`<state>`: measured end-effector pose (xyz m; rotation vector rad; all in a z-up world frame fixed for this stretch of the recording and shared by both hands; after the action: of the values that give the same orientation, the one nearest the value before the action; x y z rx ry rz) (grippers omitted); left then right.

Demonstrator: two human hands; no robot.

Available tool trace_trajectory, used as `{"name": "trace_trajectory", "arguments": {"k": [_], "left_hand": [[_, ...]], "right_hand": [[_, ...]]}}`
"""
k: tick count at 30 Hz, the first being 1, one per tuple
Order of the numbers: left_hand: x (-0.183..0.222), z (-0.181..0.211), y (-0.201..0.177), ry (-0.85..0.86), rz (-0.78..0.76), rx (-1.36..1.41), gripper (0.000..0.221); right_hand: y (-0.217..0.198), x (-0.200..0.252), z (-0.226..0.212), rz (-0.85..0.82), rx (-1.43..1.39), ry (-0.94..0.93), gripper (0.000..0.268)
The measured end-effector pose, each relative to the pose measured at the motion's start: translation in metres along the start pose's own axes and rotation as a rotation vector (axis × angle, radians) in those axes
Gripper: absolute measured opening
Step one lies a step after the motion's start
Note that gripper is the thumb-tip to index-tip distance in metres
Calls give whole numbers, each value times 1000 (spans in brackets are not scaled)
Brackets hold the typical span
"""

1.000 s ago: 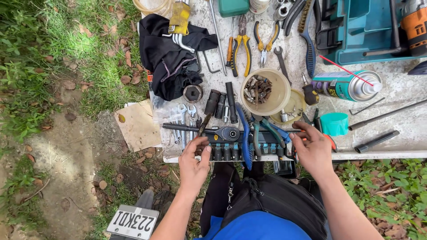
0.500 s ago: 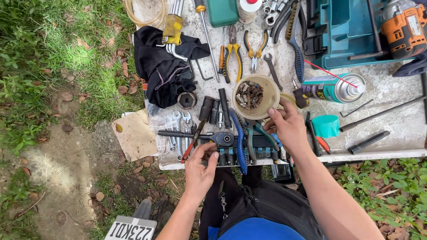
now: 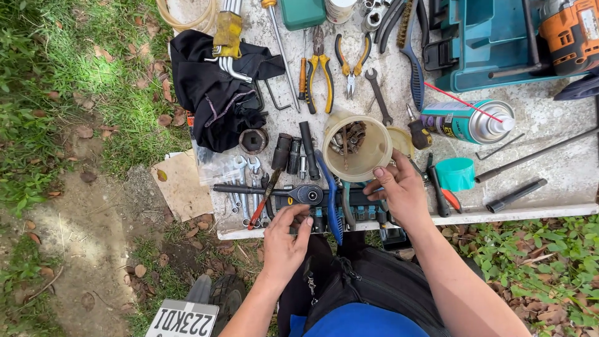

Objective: Selecting specific fasteners from a parts container and installing them into the front assembly of a motorcycle.

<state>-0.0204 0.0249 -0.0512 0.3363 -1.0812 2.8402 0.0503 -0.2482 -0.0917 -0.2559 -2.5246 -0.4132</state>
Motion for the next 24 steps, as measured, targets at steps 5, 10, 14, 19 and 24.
{"name": "trace_trajectory", "arguments": {"k": [5, 10, 14, 19, 24], "left_hand": [[-4, 5, 1, 12, -12, -5, 30], [-3, 4, 4, 33, 11, 4, 26], [-1, 0, 3, 21, 1, -5, 28], [1, -5, 1, 4, -1, -16, 28], [2, -4, -6, 8, 11, -5, 30]], "right_hand": [[-5, -7, 1, -16, 1, -16, 57], [6, -13, -14, 11, 60, 5, 56], [13, -16, -17, 3, 81, -13, 51], [10, -15, -17, 54, 109, -27, 50], [28, 11, -66, 149, 764, -576, 31]]}}
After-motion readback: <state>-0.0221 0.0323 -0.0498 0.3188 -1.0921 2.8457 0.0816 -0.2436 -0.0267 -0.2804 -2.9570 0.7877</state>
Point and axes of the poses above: each hand's wrist, its own x-axis away from the middle knuckle, its own y-axis out of the palm, z = x × y, the point moved 5 cm from there along -x, towards the middle knuckle, and after that the axes turned 15 degrees about -x, right-handed, at the moved point
